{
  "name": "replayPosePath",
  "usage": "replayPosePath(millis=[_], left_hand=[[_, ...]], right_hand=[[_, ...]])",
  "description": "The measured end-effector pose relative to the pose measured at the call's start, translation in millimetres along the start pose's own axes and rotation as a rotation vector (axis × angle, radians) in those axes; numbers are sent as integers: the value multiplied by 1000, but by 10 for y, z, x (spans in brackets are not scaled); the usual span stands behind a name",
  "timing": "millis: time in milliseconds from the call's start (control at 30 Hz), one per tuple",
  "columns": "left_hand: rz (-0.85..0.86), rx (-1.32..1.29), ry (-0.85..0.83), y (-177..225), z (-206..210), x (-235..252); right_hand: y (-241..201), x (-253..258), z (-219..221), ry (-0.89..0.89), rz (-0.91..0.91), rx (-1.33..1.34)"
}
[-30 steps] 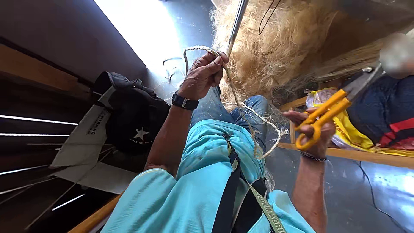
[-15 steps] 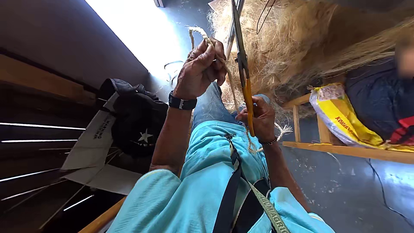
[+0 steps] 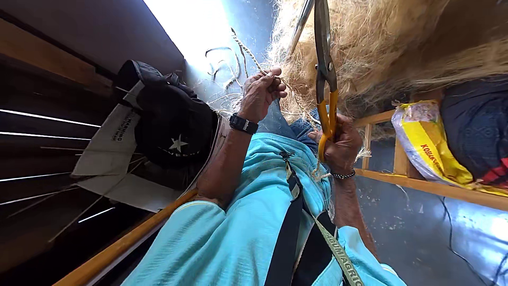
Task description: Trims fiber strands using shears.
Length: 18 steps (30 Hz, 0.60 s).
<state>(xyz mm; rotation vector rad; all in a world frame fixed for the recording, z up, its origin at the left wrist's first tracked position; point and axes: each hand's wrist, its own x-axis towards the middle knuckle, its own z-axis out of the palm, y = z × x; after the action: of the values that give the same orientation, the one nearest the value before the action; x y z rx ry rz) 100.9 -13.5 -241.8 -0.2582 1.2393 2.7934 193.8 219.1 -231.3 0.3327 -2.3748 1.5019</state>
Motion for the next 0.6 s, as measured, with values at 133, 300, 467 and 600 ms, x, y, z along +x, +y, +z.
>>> replayPosePath(millis=[133,300,467,600], left_hand=[[45,-5,0,-204,-29,93],[54,-82,-34,-114,-7,73],[94,-210,-111,57,133,19],[151,-233,-189,183,229,4]], right_hand=[[-40,5,-15,-22,-9,11],[-77,29,-48,-57,-32,44],[-49,65,-63,-112,17,45],[-38,31,-94,-137,52,69]])
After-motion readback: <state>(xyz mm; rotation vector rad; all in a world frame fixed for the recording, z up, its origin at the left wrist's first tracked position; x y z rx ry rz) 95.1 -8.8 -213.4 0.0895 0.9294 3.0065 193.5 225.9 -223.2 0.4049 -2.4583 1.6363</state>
